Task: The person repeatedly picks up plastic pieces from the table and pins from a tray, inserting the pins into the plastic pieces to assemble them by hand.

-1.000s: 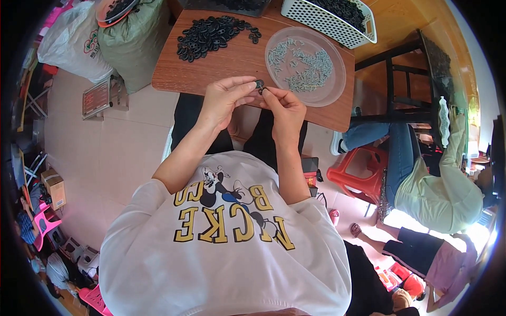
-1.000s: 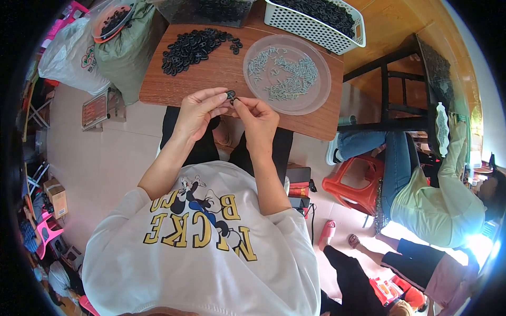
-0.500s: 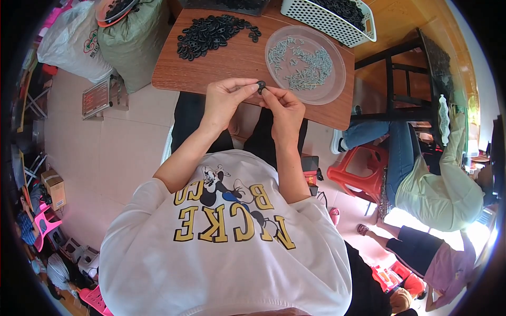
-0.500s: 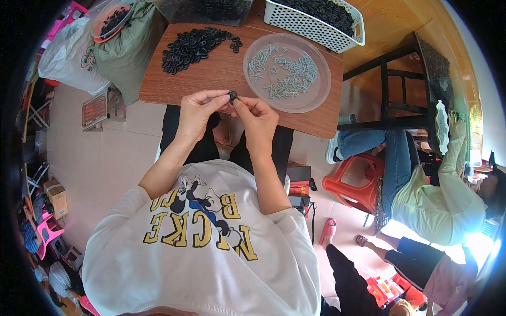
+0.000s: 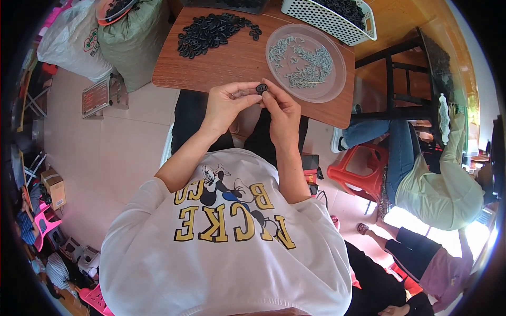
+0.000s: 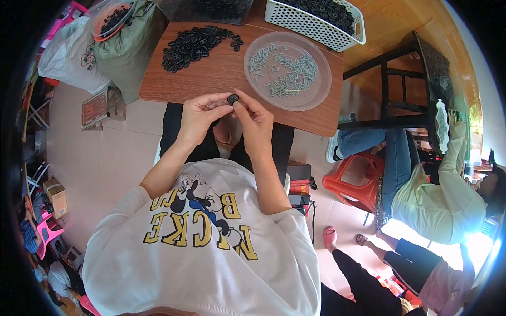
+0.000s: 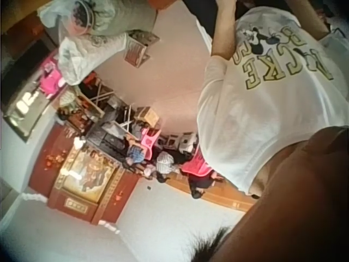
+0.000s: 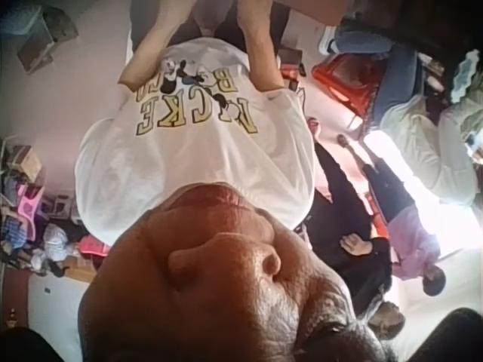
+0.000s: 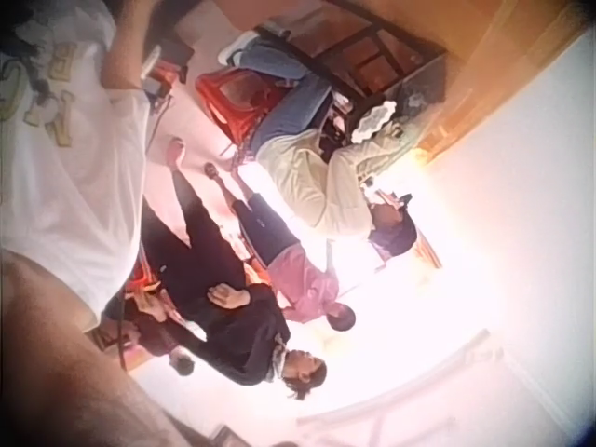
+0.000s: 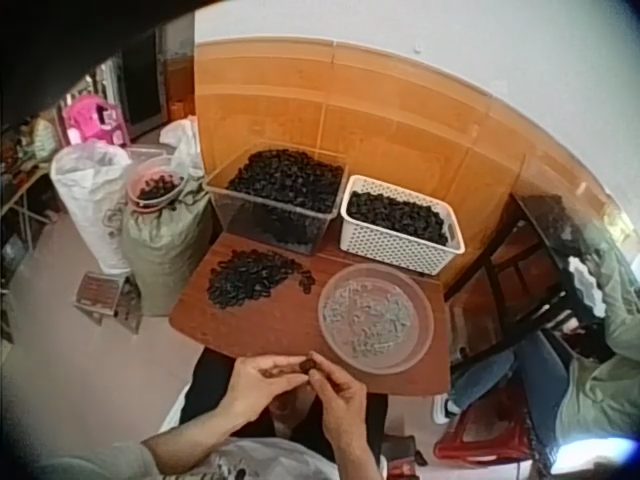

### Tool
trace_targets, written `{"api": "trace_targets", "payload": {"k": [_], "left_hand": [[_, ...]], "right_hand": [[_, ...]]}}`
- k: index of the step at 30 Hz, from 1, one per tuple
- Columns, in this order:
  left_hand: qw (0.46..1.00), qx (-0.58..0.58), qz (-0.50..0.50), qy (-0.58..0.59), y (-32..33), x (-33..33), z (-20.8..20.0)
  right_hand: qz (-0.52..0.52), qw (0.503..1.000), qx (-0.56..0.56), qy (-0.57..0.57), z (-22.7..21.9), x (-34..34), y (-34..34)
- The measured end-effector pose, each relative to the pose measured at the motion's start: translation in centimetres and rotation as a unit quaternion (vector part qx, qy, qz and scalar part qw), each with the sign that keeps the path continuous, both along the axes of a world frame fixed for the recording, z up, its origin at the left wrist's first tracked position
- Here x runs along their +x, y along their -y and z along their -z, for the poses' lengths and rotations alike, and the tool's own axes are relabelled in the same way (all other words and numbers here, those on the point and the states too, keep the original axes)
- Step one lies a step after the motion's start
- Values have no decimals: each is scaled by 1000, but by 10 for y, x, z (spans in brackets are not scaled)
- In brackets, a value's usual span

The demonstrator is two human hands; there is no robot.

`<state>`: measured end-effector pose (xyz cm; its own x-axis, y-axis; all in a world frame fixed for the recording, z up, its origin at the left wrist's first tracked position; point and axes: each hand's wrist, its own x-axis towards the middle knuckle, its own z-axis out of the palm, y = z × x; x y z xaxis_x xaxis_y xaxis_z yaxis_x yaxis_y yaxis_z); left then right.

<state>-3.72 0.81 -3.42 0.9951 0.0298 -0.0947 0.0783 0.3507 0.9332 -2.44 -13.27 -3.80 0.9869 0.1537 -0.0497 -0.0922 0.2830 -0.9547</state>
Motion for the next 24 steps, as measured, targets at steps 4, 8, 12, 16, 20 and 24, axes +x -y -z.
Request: {"api": "trace_targets", "payload": {"k": [4, 8, 12, 16, 20, 24], "left_hand": [[999, 37, -10, 6, 0, -2, -1], [996, 74, -26, 45, 0, -5, -3], [983, 135, -41, 115, -3, -5, -1], [976, 168, -49, 128, -5, -6, -3], [982, 122, -56, 131, -5, -6, 4], [966, 172, -67, 179, -8, -7, 3]], "right_hand": [[1, 1000, 27, -8, 0, -1, -1], [-9, 999, 33, -3, -2, -3, 0], [-19, 1000, 24, 6, -6, -4, 1], [-22, 1000, 7, 12, -9, -6, -1], [-8, 999, 28, 28, -10, -9, -5], [19, 998, 20, 49, -8, -14, -10]]}}
